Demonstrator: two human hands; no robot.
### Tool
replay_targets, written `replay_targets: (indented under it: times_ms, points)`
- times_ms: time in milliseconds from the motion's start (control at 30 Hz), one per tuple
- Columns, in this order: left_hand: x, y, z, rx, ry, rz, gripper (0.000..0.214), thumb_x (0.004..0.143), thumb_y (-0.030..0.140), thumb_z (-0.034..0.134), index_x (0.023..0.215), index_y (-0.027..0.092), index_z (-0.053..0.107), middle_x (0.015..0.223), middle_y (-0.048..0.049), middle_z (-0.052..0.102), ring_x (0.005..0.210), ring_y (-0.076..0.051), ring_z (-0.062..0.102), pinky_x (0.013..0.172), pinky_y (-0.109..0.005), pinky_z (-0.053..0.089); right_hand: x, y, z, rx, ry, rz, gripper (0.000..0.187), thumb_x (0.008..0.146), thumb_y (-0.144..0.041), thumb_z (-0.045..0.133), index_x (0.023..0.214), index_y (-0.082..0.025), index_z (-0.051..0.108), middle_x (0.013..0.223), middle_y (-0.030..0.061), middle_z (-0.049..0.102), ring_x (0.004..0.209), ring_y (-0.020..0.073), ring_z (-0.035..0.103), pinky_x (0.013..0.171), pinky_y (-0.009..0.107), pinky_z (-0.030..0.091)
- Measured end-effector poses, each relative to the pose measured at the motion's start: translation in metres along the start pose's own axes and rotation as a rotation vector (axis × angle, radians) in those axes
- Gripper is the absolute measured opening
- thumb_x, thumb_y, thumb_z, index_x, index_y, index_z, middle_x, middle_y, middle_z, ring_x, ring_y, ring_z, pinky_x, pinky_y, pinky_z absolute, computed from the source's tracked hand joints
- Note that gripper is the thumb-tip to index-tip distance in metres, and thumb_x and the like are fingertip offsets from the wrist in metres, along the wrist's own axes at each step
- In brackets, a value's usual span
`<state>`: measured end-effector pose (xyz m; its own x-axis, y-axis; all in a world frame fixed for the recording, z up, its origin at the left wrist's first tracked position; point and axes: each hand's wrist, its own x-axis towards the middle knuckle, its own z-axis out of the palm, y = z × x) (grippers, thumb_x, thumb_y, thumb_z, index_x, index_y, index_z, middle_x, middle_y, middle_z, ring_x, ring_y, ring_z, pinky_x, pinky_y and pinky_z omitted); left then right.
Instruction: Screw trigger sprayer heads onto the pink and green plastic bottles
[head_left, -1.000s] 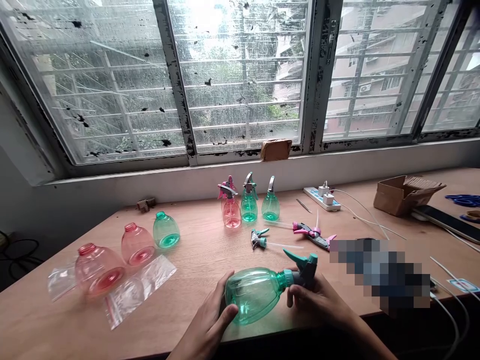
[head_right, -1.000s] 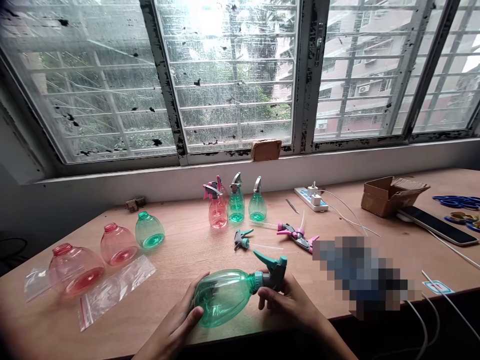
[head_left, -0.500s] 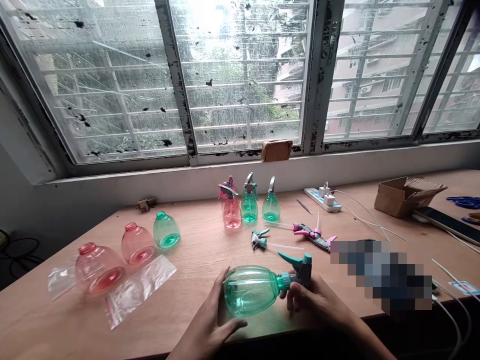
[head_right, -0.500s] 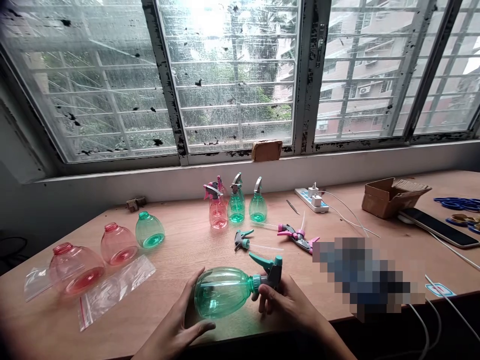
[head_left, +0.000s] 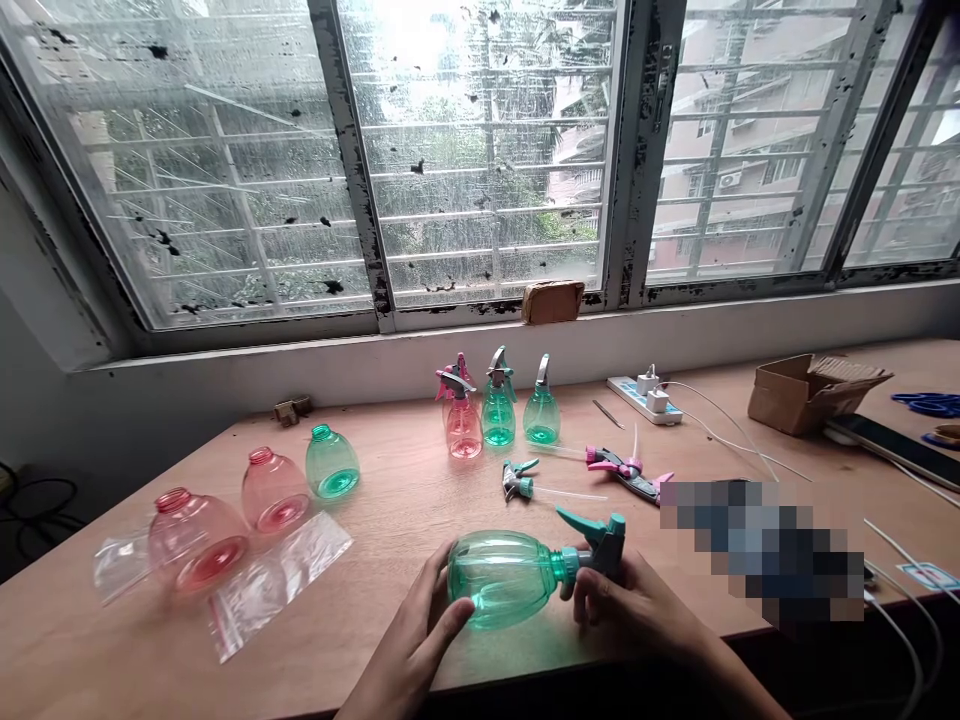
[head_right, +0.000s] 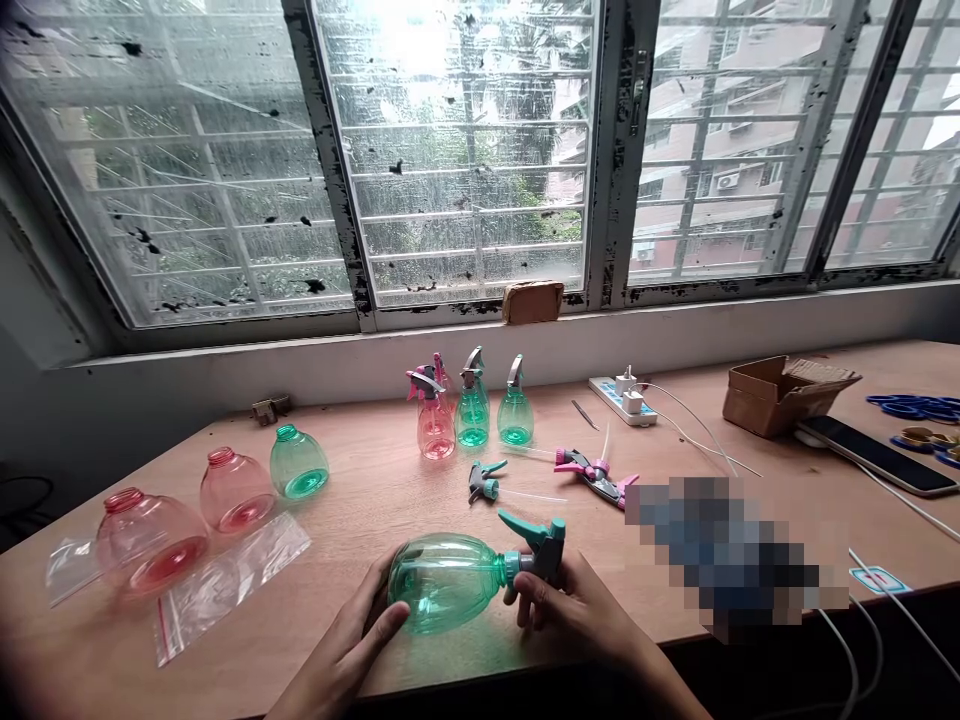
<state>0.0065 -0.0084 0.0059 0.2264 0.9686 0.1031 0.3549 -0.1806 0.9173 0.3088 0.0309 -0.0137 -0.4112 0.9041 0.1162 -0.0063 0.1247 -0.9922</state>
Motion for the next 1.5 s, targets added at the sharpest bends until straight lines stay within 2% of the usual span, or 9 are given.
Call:
replay_targets:
  times_ms: [167, 333, 433, 533, 700, 933, 1100, 1267, 1500]
  points:
    - [0.003, -0.008, -0.001, -0.009, -0.010, 0.086, 0.074, 0.091, 0.050, 0.075, 0.154, 0.030, 0.041, 0.162, -0.0109, 0.047, 0.151, -0.036, 0.041, 0.126, -0.052, 0.034, 0.001, 0.000, 0.000, 0.012, 0.004, -0.013, 0.056, 0.085, -0.073, 0.068, 0.088, -0.017, 0.067, 0.070, 0.0037, 0.068, 0.060, 0.0172, 0.062, 0.059, 0.031, 0.051]
    - [0.004, -0.017, 0.003, -0.011, 0.089, 0.216, 0.083, 0.086, 0.045, 0.082, 0.156, 0.033, 0.038, 0.170, -0.0103, 0.031, 0.153, -0.037, 0.036, 0.125, -0.050, 0.036, 0.001, 0.002, -0.002, -0.046, -0.021, -0.032, 0.055, 0.088, -0.069, 0.067, 0.076, -0.016, 0.070, 0.071, 0.0060, 0.069, 0.063, 0.0174, 0.061, 0.062, 0.030, 0.050]
    - [0.001, -0.013, 0.003, -0.016, 0.050, 0.116, 0.079, 0.092, 0.053, 0.073, 0.158, 0.032, 0.034, 0.167, -0.0113, 0.039, 0.153, -0.037, 0.038, 0.127, -0.052, 0.032, 0.001, 0.003, -0.002, -0.044, -0.018, -0.032, 0.053, 0.090, -0.067, 0.067, 0.081, -0.015, 0.072, 0.071, 0.0054, 0.070, 0.062, 0.0165, 0.060, 0.062, 0.029, 0.048]
    - [-0.001, -0.005, 0.001, -0.012, 0.006, 0.028, 0.073, 0.100, 0.058, 0.058, 0.160, 0.028, 0.031, 0.169, -0.0115, 0.036, 0.157, -0.035, 0.030, 0.129, -0.053, 0.025, 0.001, 0.004, -0.002, -0.022, -0.019, -0.030, 0.052, 0.090, -0.066, 0.067, 0.088, -0.014, 0.074, 0.072, 0.0051, 0.070, 0.062, 0.0161, 0.060, 0.061, 0.029, 0.048]
    - [-0.002, 0.002, 0.001, 0.025, 0.011, 0.054, 0.067, 0.101, 0.053, 0.059, 0.159, 0.028, 0.035, 0.168, -0.0082, 0.039, 0.158, -0.033, 0.028, 0.131, -0.050, 0.022, -0.001, 0.006, -0.003, 0.025, -0.008, -0.001, 0.062, 0.087, -0.064, 0.072, 0.125, -0.015, 0.071, 0.079, 0.0066, 0.075, 0.068, 0.0203, 0.067, 0.067, 0.033, 0.052]
    - [-0.002, -0.003, 0.003, 0.072, 0.039, 0.095, 0.074, 0.099, 0.050, 0.062, 0.162, 0.032, 0.028, 0.172, -0.0071, 0.031, 0.159, -0.034, 0.025, 0.131, -0.053, 0.018, -0.004, 0.001, -0.005, -0.046, -0.044, 0.008, 0.063, 0.086, -0.066, 0.071, 0.123, -0.015, 0.075, 0.083, 0.0082, 0.078, 0.074, 0.0236, 0.070, 0.073, 0.036, 0.054]
    - [-0.001, 0.000, 0.001, 0.079, 0.019, 0.115, 0.065, 0.098, 0.048, 0.064, 0.156, 0.033, 0.039, 0.164, -0.0083, 0.044, 0.154, -0.035, 0.035, 0.129, -0.053, 0.025, -0.003, 0.002, -0.005, -0.042, -0.051, 0.008, 0.065, 0.087, -0.066, 0.070, 0.128, -0.014, 0.072, 0.085, 0.0094, 0.078, 0.076, 0.0238, 0.070, 0.074, 0.037, 0.054]
    - [-0.001, -0.001, 0.002, 0.011, 0.011, 0.076, 0.065, 0.098, 0.050, 0.064, 0.155, 0.033, 0.038, 0.156, -0.0097, 0.053, 0.145, -0.034, 0.049, 0.124, -0.050, 0.037, -0.004, 0.006, -0.008, -0.039, -0.072, 0.046, 0.069, 0.081, -0.064, 0.079, 0.133, -0.019, 0.070, 0.087, 0.0070, 0.077, 0.079, 0.0230, 0.069, 0.076, 0.036, 0.054]
    - [-0.002, -0.002, 0.002, -0.054, -0.012, 0.057, 0.063, 0.100, 0.058, 0.060, 0.153, 0.033, 0.038, 0.158, -0.0107, 0.051, 0.149, -0.035, 0.044, 0.122, -0.051, 0.038, -0.006, 0.003, -0.007, -0.052, -0.050, 0.025, 0.064, 0.080, -0.064, 0.079, 0.128, -0.021, 0.070, 0.087, 0.0062, 0.076, 0.080, 0.0234, 0.067, 0.078, 0.039, 0.053]
